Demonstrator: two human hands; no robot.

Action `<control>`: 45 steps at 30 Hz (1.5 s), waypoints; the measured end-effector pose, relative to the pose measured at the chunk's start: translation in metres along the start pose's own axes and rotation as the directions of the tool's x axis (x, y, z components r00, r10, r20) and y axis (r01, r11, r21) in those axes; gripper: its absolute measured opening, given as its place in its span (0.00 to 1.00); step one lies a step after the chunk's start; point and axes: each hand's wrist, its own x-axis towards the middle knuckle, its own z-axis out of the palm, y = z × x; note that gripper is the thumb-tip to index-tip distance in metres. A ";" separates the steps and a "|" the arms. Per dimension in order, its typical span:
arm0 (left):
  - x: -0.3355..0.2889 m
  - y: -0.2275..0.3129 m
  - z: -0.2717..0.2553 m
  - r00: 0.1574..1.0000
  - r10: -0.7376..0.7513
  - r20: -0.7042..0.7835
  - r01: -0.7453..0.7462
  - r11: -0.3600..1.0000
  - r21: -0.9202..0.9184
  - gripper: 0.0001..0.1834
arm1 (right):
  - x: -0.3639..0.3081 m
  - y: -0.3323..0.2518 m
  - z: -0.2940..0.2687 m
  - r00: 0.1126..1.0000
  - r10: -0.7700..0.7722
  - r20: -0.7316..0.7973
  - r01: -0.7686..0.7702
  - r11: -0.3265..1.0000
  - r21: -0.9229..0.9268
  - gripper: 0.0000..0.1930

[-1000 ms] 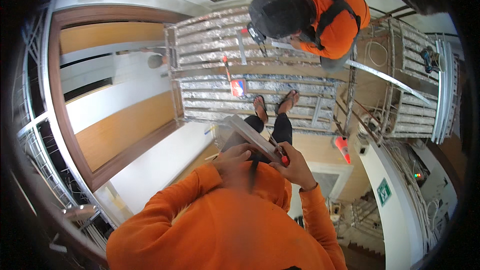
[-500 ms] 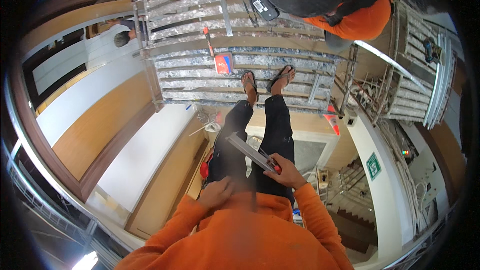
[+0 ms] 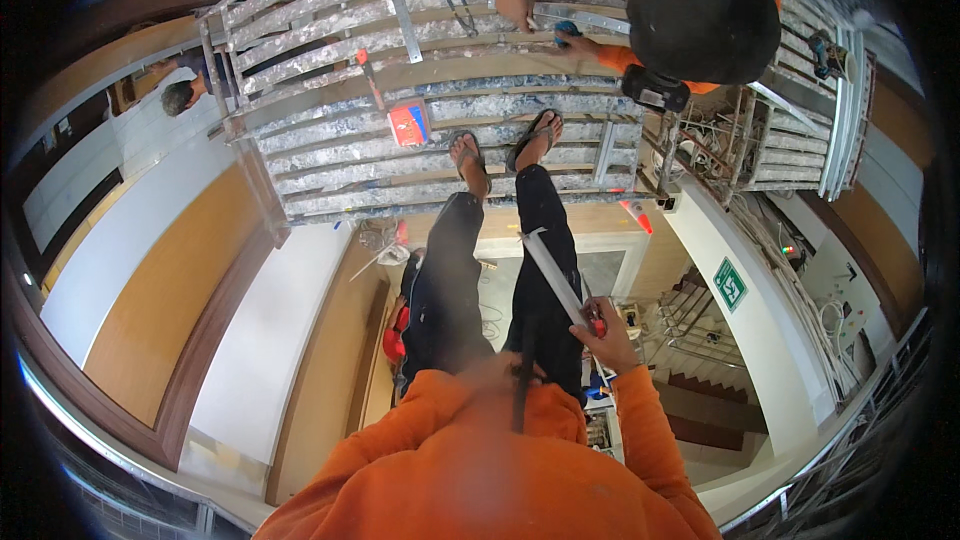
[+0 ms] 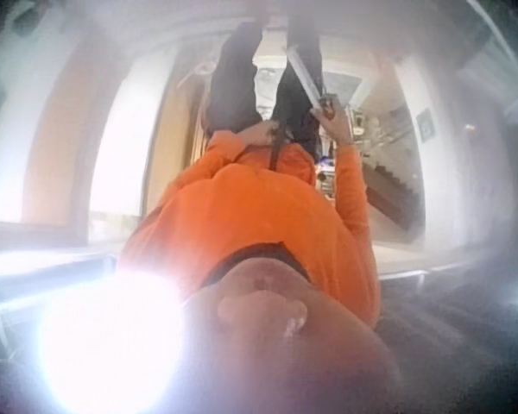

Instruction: The person uses tin snips to cut a long metal strip into shorter segments while standing on scaffolding. They repeatedly position the strip, cut it, and then use a hammer to tap the cut edges, likely to flatten or align them.

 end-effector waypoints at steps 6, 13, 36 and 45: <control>-0.044 0.000 -0.026 0.964 -0.123 0.236 0.097 0.988 0.117 0.17 | 0.010 -0.018 0.039 0.999 -0.024 0.029 0.022 0.997 0.067 0.26; -0.025 0.004 -0.073 0.919 -0.348 -0.183 0.384 0.693 0.611 0.26 | 0.048 -0.015 0.073 0.986 -0.133 -0.098 0.135 0.991 0.023 0.23; 0.291 -0.132 -0.373 0.795 0.528 0.301 -0.303 -0.084 0.949 0.20 | 0.222 0.053 0.042 0.977 -0.208 0.041 0.212 0.954 -0.212 0.25; 0.250 -0.029 -0.325 0.877 0.291 -0.384 0.205 0.495 0.844 0.32 | 0.218 0.112 0.021 0.988 0.002 -0.152 -0.012 0.998 -0.062 0.28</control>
